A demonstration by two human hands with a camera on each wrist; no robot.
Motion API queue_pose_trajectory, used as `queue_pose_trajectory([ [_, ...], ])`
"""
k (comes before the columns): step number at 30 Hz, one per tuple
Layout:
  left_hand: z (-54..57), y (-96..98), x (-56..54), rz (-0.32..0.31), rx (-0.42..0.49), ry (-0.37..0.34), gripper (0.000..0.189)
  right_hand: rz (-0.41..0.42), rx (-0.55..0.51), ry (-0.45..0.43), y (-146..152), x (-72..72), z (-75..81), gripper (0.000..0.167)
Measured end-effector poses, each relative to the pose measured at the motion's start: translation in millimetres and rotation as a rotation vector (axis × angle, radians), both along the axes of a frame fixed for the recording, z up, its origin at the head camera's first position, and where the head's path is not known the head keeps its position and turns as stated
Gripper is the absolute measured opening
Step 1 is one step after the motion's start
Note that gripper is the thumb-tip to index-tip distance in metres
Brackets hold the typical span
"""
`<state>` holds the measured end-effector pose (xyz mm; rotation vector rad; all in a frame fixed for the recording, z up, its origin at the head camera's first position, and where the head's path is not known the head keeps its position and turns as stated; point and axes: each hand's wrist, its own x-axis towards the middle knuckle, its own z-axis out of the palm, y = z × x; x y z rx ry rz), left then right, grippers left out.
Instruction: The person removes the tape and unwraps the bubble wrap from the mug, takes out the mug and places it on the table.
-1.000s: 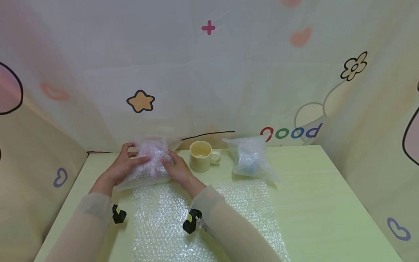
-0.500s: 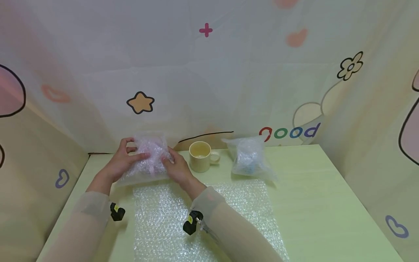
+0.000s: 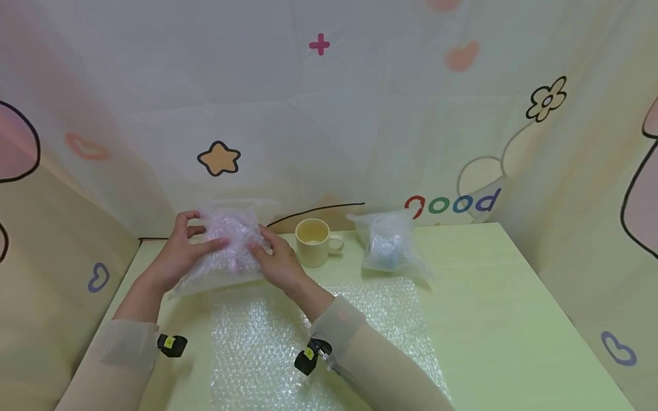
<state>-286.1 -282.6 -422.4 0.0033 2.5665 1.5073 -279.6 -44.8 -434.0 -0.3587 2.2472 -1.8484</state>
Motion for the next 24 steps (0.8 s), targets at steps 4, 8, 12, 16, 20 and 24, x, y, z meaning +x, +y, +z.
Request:
queue_pose_trajectory([
  [4,8.2,7.0,15.2,0.004,0.014,0.010,0.102,0.019,-0.011,0.019,6.3,8.5,5.3,0.051],
  [8,14.3,16.2,29.9,-0.002,0.063,0.026,0.096,0.053,-0.042,0.010,14.9,16.9,9.3,0.050],
  [12,16.4,26.5,44.1,0.001,0.085,0.043,0.093,0.078,-0.053,-0.013,26.8,25.1,11.3,0.050],
  [16,15.6,37.3,58.2,0.017,0.075,0.054,0.095,0.095,-0.038,-0.030,39.0,32.6,12.6,0.051],
  [20,14.2,47.3,70.7,0.016,0.106,0.054,0.094,0.124,-0.039,-0.036,52.2,39.1,14.3,0.051],
  [24,12.7,57.3,82.2,-0.001,0.153,0.045,0.092,0.149,-0.046,-0.039,68.4,44.1,15.2,0.049],
])
